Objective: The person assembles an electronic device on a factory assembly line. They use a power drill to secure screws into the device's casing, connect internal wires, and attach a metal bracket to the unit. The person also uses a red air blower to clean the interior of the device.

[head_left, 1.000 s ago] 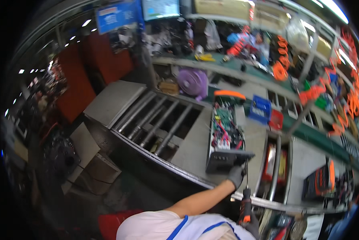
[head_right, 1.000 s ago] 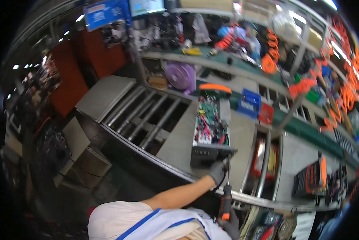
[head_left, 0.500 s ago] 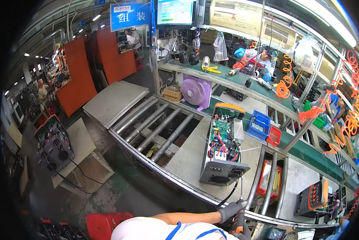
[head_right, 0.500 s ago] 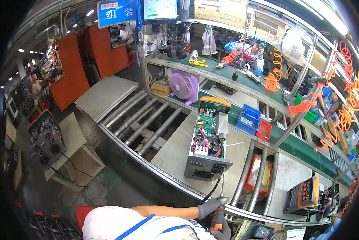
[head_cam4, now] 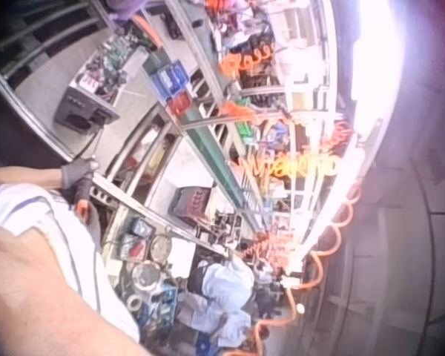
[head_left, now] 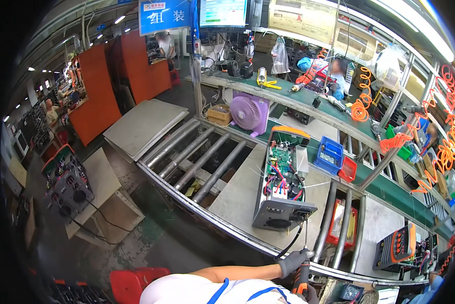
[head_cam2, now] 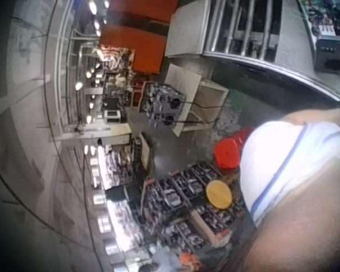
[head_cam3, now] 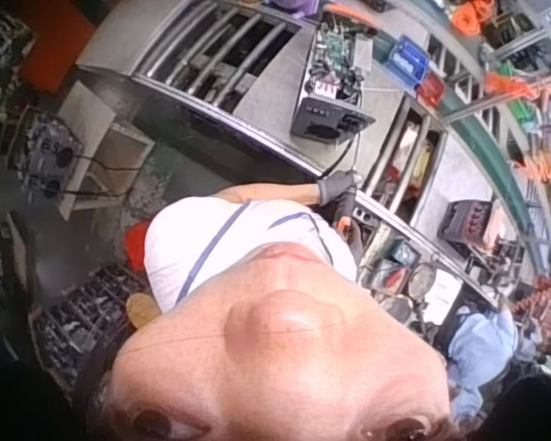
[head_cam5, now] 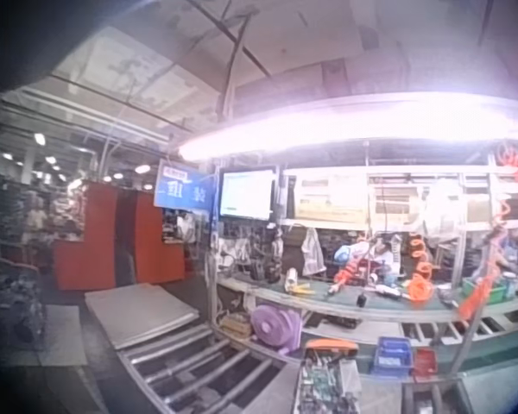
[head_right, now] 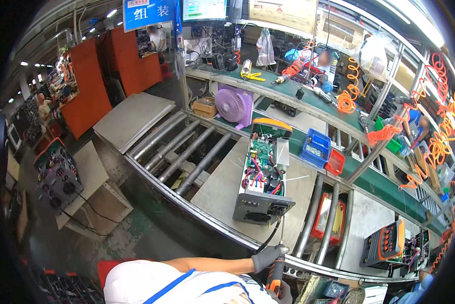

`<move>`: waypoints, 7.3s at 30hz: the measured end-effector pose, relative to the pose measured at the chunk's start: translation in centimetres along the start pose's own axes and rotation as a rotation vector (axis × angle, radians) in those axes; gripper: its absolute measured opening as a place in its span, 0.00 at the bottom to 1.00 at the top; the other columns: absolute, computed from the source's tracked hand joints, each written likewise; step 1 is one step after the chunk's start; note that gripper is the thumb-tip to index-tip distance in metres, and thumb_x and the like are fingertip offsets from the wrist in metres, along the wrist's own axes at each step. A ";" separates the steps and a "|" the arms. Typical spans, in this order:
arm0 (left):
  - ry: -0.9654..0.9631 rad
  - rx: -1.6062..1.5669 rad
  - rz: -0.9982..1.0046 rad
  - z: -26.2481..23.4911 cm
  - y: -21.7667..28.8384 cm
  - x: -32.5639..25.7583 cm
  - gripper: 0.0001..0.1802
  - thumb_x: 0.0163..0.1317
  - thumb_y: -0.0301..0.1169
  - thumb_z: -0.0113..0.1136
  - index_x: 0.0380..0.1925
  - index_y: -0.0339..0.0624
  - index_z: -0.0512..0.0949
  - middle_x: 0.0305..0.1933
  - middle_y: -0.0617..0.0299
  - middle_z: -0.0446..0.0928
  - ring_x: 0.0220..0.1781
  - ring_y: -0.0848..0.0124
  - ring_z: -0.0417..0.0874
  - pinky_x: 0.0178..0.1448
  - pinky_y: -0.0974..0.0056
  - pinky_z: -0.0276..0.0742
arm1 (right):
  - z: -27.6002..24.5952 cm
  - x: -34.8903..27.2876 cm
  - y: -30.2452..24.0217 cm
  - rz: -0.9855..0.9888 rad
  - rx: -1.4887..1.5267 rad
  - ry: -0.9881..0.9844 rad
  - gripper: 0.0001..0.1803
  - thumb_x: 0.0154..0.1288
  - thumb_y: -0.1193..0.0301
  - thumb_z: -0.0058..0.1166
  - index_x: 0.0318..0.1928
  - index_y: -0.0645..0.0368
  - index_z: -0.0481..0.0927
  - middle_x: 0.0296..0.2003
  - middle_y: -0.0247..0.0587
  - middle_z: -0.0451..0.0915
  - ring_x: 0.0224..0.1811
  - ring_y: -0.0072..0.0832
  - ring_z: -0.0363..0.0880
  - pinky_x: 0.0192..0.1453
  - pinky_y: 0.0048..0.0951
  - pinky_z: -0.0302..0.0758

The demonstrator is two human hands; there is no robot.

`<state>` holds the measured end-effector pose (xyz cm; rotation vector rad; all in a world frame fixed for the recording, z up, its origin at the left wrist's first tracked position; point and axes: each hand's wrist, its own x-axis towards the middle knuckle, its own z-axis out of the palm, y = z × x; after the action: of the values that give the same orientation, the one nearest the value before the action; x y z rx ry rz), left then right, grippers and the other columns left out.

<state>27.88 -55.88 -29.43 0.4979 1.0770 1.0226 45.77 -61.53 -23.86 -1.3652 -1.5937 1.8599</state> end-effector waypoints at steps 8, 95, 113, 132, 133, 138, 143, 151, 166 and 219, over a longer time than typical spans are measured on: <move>-0.049 0.040 0.132 -1.2 -1.2 1.2 0.30 0.64 0.57 0.46 0.34 0.38 0.79 0.33 0.58 0.79 0.34 0.71 0.76 0.40 0.62 0.74 | -0.4 -0.7 3.0 -0.078 -0.092 -0.126 0.29 0.62 0.56 0.57 0.55 0.64 0.69 0.40 0.37 0.77 0.43 0.23 0.75 0.48 0.27 0.72; 0.175 -0.153 0.202 -10.2 4.6 3.6 0.13 0.66 0.40 0.53 0.35 0.41 0.77 0.27 0.57 0.81 0.14 0.79 0.69 0.15 0.75 0.58 | -0.6 -5.0 -2.2 0.142 0.141 -0.085 0.50 0.45 0.70 0.65 0.70 0.56 0.54 0.49 0.40 0.73 0.44 0.24 0.72 0.51 0.25 0.69; 0.545 -0.168 0.451 -9.8 5.4 4.9 0.09 0.60 0.35 0.58 0.34 0.40 0.79 0.21 0.68 0.73 0.17 0.80 0.68 0.20 0.73 0.59 | -1.0 -4.1 -2.6 0.080 0.160 -0.091 0.50 0.43 0.76 0.60 0.71 0.56 0.54 0.46 0.39 0.73 0.40 0.20 0.72 0.47 0.22 0.70; 0.503 0.139 0.741 -9.6 4.3 8.0 0.05 0.61 0.27 0.59 0.33 0.36 0.81 0.28 0.70 0.78 0.30 0.82 0.73 0.35 0.75 0.69 | -1.3 -2.4 -4.7 0.099 0.337 -0.139 0.50 0.44 0.74 0.58 0.71 0.59 0.51 0.51 0.39 0.70 0.39 0.21 0.72 0.46 0.23 0.71; 0.500 0.126 0.737 -9.4 4.5 7.9 0.05 0.61 0.27 0.59 0.33 0.36 0.81 0.29 0.70 0.78 0.30 0.82 0.73 0.35 0.75 0.69 | -1.3 -2.2 -4.6 0.102 0.323 -0.134 0.50 0.44 0.74 0.58 0.71 0.59 0.52 0.51 0.39 0.70 0.39 0.21 0.72 0.47 0.24 0.71; 0.546 0.236 0.716 -8.2 5.4 6.8 0.06 0.62 0.27 0.59 0.35 0.36 0.81 0.28 0.71 0.77 0.30 0.83 0.72 0.34 0.75 0.68 | -1.3 -1.6 -4.7 0.139 0.294 -0.140 0.48 0.45 0.74 0.58 0.70 0.58 0.53 0.50 0.39 0.70 0.41 0.23 0.72 0.48 0.25 0.71; 0.551 0.274 0.746 -8.5 5.2 6.9 0.07 0.62 0.28 0.60 0.35 0.35 0.81 0.27 0.71 0.77 0.28 0.83 0.71 0.31 0.74 0.67 | -0.1 -1.0 -4.8 0.085 0.309 -0.113 0.49 0.47 0.72 0.61 0.71 0.58 0.52 0.50 0.38 0.70 0.43 0.22 0.71 0.50 0.25 0.70; 0.597 0.332 0.750 -9.4 4.5 8.6 0.07 0.62 0.28 0.59 0.34 0.35 0.81 0.26 0.70 0.77 0.27 0.83 0.71 0.31 0.74 0.68 | 1.2 -0.9 -4.7 0.045 0.192 -0.084 0.49 0.49 0.71 0.62 0.71 0.58 0.52 0.52 0.39 0.71 0.47 0.22 0.70 0.54 0.25 0.69; 0.434 0.214 0.657 -10.4 4.5 9.7 0.08 0.61 0.30 0.61 0.35 0.36 0.83 0.26 0.68 0.78 0.26 0.81 0.74 0.30 0.73 0.70 | 3.5 -0.9 -4.3 0.052 0.397 -0.057 0.48 0.50 0.70 0.63 0.71 0.57 0.52 0.50 0.38 0.71 0.45 0.24 0.72 0.53 0.25 0.70; 0.195 -0.331 0.301 -12.8 5.2 2.3 0.08 0.62 0.25 0.56 0.42 0.40 0.76 0.39 0.53 0.81 0.39 0.63 0.84 0.45 0.61 0.82 | 2.0 -3.8 -4.5 0.131 -0.113 -0.055 0.51 0.45 0.70 0.66 0.71 0.56 0.53 0.43 0.41 0.75 0.39 0.23 0.74 0.48 0.24 0.70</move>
<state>14.42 -53.02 -32.07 0.2989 0.9937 1.5099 44.55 -64.10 -18.35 -1.5119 -1.6965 1.9232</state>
